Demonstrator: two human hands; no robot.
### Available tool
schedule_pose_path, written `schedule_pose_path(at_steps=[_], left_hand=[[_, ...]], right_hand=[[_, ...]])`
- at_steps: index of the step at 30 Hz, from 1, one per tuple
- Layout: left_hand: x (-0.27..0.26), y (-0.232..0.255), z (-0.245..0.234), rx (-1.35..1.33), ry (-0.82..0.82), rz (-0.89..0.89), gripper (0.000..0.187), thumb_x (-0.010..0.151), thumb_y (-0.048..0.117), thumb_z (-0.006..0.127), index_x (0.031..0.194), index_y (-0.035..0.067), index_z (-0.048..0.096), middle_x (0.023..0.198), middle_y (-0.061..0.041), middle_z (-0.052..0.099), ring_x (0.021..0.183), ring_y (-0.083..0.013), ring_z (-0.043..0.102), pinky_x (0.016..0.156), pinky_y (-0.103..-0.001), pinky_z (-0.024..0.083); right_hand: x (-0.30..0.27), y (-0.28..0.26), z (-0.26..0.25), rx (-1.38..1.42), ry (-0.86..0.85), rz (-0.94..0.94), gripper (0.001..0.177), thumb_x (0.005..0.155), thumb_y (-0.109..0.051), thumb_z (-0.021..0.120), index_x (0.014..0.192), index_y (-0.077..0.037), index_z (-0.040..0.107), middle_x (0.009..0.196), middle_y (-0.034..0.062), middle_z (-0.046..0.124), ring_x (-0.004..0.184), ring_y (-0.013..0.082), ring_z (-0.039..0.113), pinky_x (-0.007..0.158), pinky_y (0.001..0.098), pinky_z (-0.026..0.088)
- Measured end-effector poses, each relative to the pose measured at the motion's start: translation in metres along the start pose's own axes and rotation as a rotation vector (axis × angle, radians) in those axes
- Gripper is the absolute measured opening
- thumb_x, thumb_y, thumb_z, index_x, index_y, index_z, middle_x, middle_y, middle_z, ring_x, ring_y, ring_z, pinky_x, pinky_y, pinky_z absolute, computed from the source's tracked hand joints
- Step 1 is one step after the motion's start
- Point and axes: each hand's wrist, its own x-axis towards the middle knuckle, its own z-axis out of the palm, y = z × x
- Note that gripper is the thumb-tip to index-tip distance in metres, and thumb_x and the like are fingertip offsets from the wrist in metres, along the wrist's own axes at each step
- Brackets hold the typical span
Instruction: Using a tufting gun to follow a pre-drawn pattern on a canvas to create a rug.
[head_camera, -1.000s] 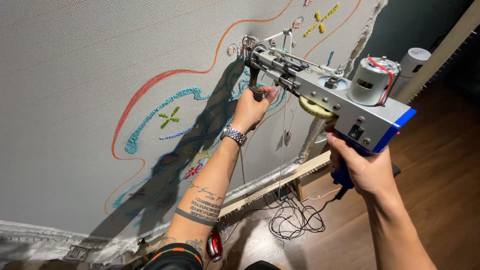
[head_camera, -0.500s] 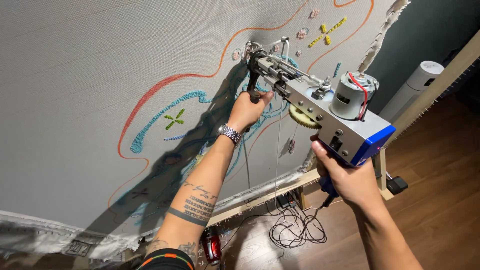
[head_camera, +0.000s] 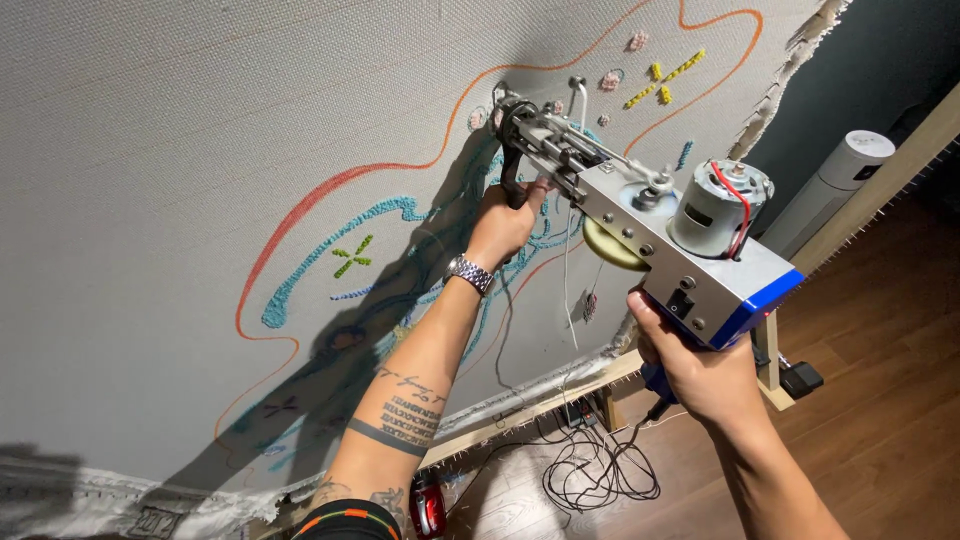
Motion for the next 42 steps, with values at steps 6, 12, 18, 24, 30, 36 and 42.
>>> schedule_pose_path(at_steps=[6, 12, 18, 24, 30, 36, 42], left_hand=[[0.000, 0.005, 0.004, 0.029, 0.065, -0.050, 0.033, 0.081, 0.041, 0.058, 0.066, 0.013, 0.063, 0.053, -0.004, 0.057, 0.057, -0.0200, 0.061, 0.054, -0.029, 0.048], [0.000, 0.017, -0.002, -0.012, -0.126, -0.143, 0.026, 0.079, 0.039, 0.057, 0.093, 0.020, 0.068, 0.074, 0.000, 0.065, 0.051, -0.0138, 0.058, 0.043, -0.027, 0.042], [-0.018, 0.032, 0.002, -0.360, -0.439, -0.246, 0.051, 0.075, 0.027, 0.058, 0.120, 0.006, 0.046, 0.094, -0.008, 0.066, 0.057, -0.0132, 0.061, 0.038, -0.019, 0.032], [-0.037, 0.026, 0.017, -0.670, -0.602, -0.164, 0.030, 0.079, 0.020, 0.062, 0.104, 0.006, 0.055, 0.100, -0.020, 0.066, 0.046, -0.0150, 0.056, 0.049, -0.020, 0.047], [-0.063, 0.056, 0.018, -0.444, -0.609, -0.097, 0.043, 0.076, 0.043, 0.060, 0.103, 0.010, 0.065, 0.095, -0.011, 0.068, 0.049, -0.0098, 0.057, 0.038, -0.014, 0.029], [-0.071, 0.064, 0.024, -0.396, -0.610, -0.071, 0.039, 0.077, 0.041, 0.059, 0.103, 0.012, 0.066, 0.097, -0.013, 0.069, 0.050, -0.0096, 0.057, 0.041, -0.014, 0.034], [-0.072, 0.060, 0.037, -0.511, -0.592, -0.011, 0.025, 0.083, 0.021, 0.060, 0.095, -0.001, 0.065, 0.107, -0.011, 0.065, 0.094, -0.0196, 0.064, 0.049, -0.020, 0.049]], right_hand=[[0.004, -0.004, 0.007, 0.009, 0.004, -0.037, 0.036, 0.085, -0.009, 0.063, 0.050, -0.004, 0.055, 0.037, 0.0065, 0.046, 0.035, 0.0125, 0.045, 0.043, 0.0254, 0.043], [0.001, -0.014, -0.002, 0.154, 0.053, 0.271, 0.021, 0.082, -0.011, 0.063, 0.070, -0.004, 0.048, 0.050, 0.0063, 0.045, 0.037, 0.0143, 0.042, 0.029, 0.0260, 0.037], [0.001, -0.006, -0.030, 0.258, 0.074, 0.343, 0.016, 0.079, -0.010, 0.064, 0.077, -0.003, 0.051, 0.053, 0.0067, 0.043, 0.040, 0.0155, 0.041, 0.031, 0.0279, 0.037], [-0.010, -0.007, -0.062, 0.337, 0.050, 0.306, 0.013, 0.081, -0.005, 0.060, 0.079, -0.004, 0.046, 0.055, 0.0056, 0.040, 0.042, 0.0151, 0.036, 0.038, 0.0281, 0.031], [-0.023, -0.001, -0.084, 0.305, 0.008, 0.248, 0.011, 0.083, -0.006, 0.057, 0.080, 0.000, 0.048, 0.052, 0.0090, 0.041, 0.041, 0.0165, 0.037, 0.038, 0.0276, 0.032], [-0.030, 0.006, -0.098, 0.328, 0.014, 0.302, 0.018, 0.085, -0.009, 0.055, 0.071, -0.005, 0.043, 0.054, 0.0051, 0.036, 0.042, 0.0161, 0.035, 0.039, 0.0275, 0.030], [-0.032, 0.009, -0.105, 0.401, 0.056, 0.377, 0.010, 0.083, -0.010, 0.055, 0.083, -0.004, 0.047, 0.056, 0.0028, 0.033, 0.043, 0.0134, 0.032, 0.039, 0.0261, 0.026]])
